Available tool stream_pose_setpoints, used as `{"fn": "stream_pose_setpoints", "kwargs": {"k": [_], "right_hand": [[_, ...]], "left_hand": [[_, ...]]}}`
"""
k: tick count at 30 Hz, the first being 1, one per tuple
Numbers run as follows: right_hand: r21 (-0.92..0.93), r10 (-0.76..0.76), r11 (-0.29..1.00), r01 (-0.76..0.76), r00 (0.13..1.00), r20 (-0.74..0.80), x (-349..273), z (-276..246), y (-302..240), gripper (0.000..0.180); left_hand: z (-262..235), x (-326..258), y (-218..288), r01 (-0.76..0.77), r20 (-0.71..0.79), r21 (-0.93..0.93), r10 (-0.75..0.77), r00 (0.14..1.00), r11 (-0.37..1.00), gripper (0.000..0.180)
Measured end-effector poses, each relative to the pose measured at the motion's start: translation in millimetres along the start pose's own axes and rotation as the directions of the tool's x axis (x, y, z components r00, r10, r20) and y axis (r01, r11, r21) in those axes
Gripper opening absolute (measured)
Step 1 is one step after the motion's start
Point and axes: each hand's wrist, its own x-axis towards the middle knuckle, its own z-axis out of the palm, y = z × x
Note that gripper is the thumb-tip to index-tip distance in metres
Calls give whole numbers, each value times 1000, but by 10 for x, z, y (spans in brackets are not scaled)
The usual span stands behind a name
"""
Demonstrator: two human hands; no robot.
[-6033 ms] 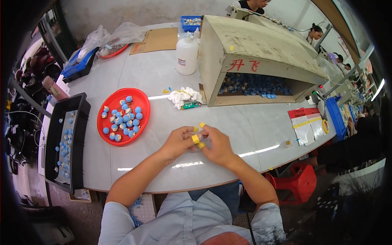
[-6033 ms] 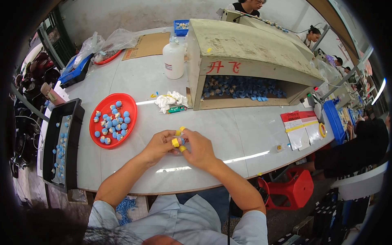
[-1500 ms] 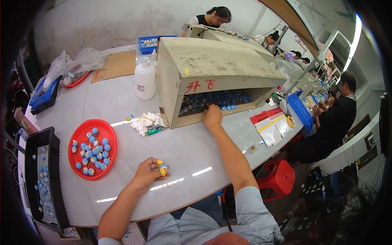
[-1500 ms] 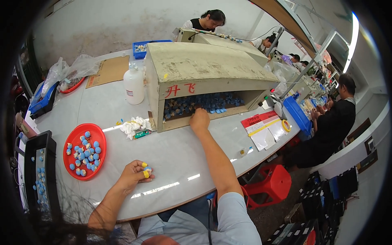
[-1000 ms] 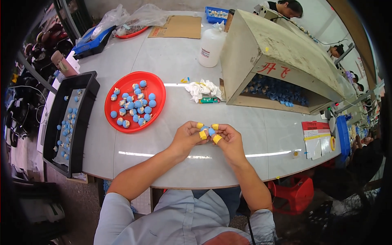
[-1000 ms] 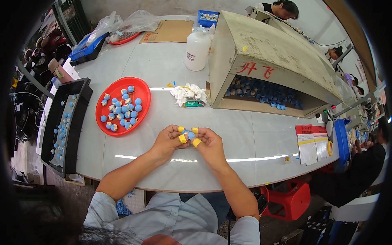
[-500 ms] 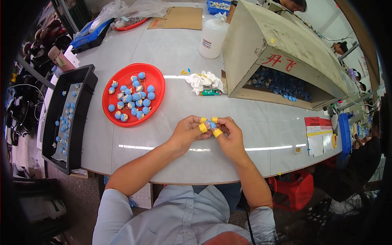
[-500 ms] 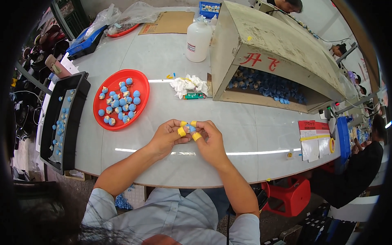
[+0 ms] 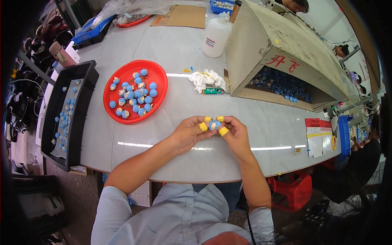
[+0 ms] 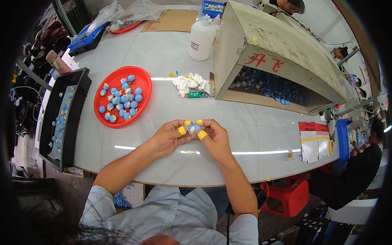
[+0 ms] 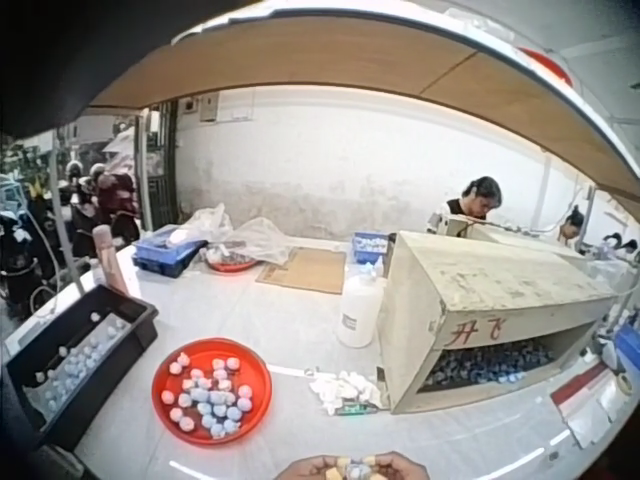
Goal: The person assembles small yellow plastic connectors and blue plastic caps by hand at a factory workstation.
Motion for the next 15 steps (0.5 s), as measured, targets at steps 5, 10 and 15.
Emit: {"fn": "stream_pose_setpoints", "kwargs": {"k": [5, 10, 15], "right_hand": [[-157, -160, 975, 159, 987, 6, 25, -39, 108, 24], [-295, -256, 925, 241, 967, -11, 28, -5, 90, 23], [-335, -306, 898, 287, 952, -5, 22, 12, 72, 23]], "left_hand": [[5, 7, -9, -5, -8, 9, 5, 1000, 1000, 32], [17, 4, -17, -10, -10, 11, 10, 1000, 1000, 30], [47, 1, -19, -5, -35, 21, 6, 999, 1000, 23]]}}
